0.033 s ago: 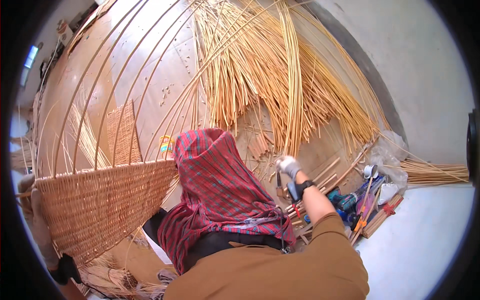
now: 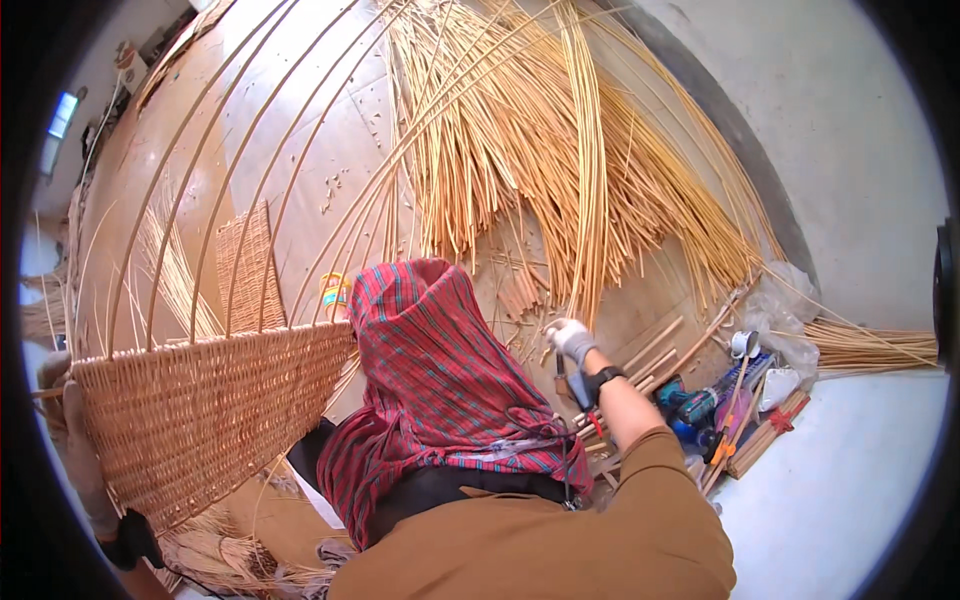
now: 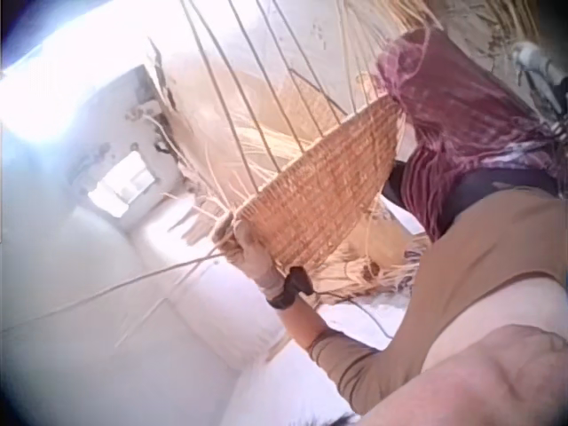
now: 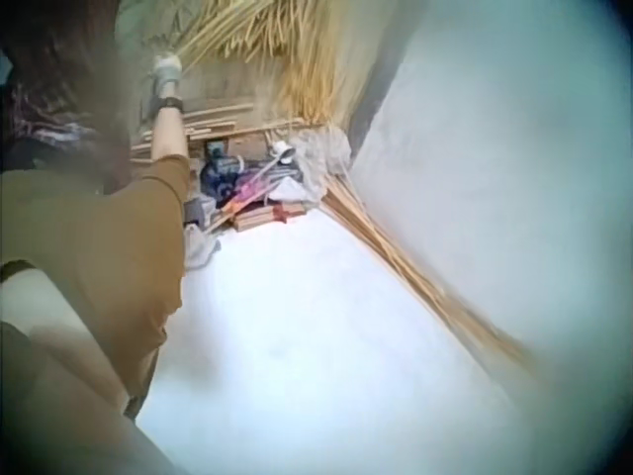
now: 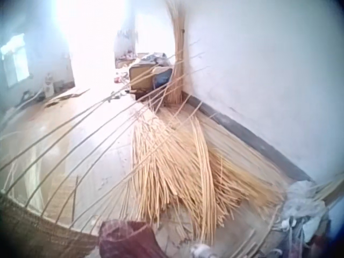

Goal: Weaving a flat-bottomed basket using long wooden reeds or splints.

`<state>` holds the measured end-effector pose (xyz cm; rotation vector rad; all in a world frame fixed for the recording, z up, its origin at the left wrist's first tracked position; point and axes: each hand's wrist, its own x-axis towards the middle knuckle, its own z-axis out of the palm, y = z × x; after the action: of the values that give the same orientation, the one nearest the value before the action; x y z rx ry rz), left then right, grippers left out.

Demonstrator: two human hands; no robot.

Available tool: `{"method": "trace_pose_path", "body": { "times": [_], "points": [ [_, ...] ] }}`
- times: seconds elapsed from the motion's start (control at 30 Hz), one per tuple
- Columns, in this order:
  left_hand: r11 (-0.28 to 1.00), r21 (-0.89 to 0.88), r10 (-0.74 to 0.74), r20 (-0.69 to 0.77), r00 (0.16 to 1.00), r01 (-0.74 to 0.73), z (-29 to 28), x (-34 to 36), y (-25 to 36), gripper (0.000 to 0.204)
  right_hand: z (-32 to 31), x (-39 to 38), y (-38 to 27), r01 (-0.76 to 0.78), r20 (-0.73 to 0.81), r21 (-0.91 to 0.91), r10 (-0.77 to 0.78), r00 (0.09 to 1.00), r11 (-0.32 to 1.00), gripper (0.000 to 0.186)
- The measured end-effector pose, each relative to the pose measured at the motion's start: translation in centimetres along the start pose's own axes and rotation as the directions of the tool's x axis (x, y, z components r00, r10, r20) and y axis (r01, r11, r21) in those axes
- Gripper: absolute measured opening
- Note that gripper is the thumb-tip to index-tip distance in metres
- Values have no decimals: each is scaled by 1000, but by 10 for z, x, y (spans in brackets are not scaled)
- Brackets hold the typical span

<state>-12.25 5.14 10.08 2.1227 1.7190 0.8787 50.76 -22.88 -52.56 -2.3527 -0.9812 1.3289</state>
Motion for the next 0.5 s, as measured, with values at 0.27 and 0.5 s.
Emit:
{"method": "trace_pose_path", "body": {
  "times": [0.27,0.5],
  "points": [
    [998,68,-17,-13,1000,18,8,-11,56,41,75,50,-131,139,7,-347,-145,989,928,43],
    [991,118,-62,-73,995,70,7,-36,79,49,78,62,-134,-18,-14,-403,14,1000,915,39]
  ]
}}
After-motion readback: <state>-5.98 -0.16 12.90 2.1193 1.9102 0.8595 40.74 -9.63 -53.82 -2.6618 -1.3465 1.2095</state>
